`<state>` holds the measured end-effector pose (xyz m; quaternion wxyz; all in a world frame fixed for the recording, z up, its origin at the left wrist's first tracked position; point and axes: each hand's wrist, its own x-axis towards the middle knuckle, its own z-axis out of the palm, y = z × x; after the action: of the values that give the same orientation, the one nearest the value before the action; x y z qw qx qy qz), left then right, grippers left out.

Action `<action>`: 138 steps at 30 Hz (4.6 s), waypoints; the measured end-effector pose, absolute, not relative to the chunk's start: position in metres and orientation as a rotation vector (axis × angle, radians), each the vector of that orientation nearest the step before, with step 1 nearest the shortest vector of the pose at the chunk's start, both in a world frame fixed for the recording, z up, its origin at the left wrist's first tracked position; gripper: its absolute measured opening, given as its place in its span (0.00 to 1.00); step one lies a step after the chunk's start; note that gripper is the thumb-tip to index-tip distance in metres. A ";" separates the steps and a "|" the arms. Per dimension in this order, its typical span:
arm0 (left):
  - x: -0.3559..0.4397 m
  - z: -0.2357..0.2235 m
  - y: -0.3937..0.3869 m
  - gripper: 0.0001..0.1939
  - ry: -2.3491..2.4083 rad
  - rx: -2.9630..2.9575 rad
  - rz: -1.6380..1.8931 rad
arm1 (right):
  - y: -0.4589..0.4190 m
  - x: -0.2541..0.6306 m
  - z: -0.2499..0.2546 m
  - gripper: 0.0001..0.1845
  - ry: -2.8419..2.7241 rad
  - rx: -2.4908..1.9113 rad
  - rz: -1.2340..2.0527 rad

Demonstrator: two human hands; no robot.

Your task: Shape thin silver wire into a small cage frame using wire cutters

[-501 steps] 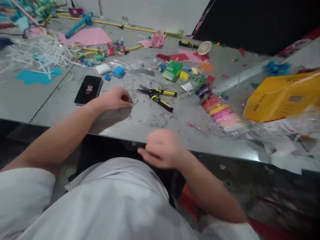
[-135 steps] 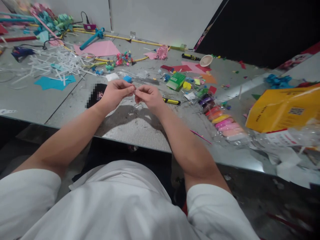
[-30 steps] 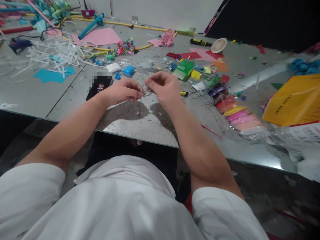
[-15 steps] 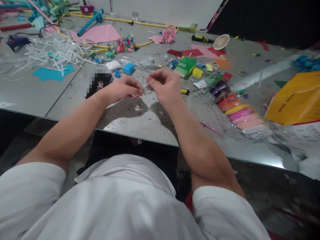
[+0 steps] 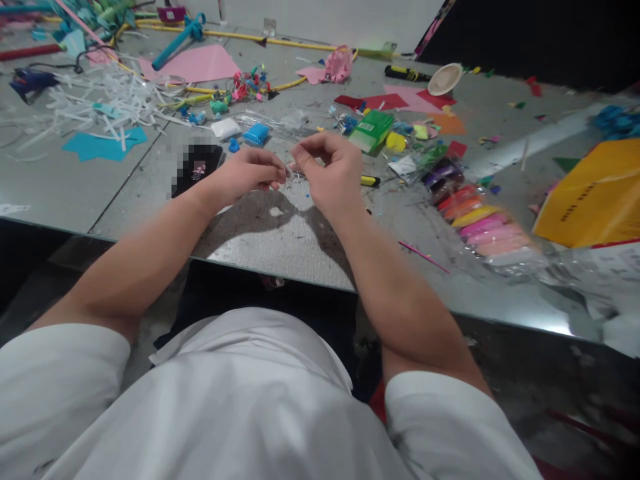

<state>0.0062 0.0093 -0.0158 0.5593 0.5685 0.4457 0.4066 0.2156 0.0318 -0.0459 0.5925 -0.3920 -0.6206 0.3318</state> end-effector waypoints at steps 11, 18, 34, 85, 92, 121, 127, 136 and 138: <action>0.010 -0.015 0.011 0.12 0.989 1.272 1.063 | 0.008 0.210 -0.028 0.35 -1.033 -0.753 1.134; 0.014 -0.011 0.009 0.15 0.944 1.210 1.077 | 0.014 0.204 -0.032 0.33 -1.037 -0.754 1.009; 0.006 0.001 0.004 0.16 0.936 1.146 1.114 | 0.001 0.215 -0.023 0.32 -1.129 -0.782 1.060; 0.000 -0.001 -0.001 0.12 0.768 1.170 1.164 | -0.019 0.221 -0.006 0.30 -1.553 -0.745 1.002; -0.001 0.002 -0.003 0.17 0.849 1.183 1.165 | -0.023 0.227 0.005 0.31 -1.631 -0.848 1.113; 0.003 -0.031 0.011 0.25 0.518 0.825 1.205 | -0.042 0.223 0.016 0.31 -1.707 -0.740 0.972; 0.002 -0.029 0.005 0.17 0.525 0.749 1.206 | -0.048 0.227 0.028 0.28 -1.798 -0.851 0.983; 0.003 -0.038 0.015 0.21 0.414 1.093 1.294 | -0.044 0.221 0.022 0.22 -1.650 -0.937 1.174; 0.003 -0.039 0.019 0.20 0.463 1.050 1.282 | -0.045 0.219 0.023 0.22 -1.639 -0.954 1.180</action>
<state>0.0028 0.0187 -0.0389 0.6523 0.4627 0.2038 0.5647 0.2194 -0.0450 0.0225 0.4385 -0.3838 -0.6596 0.4747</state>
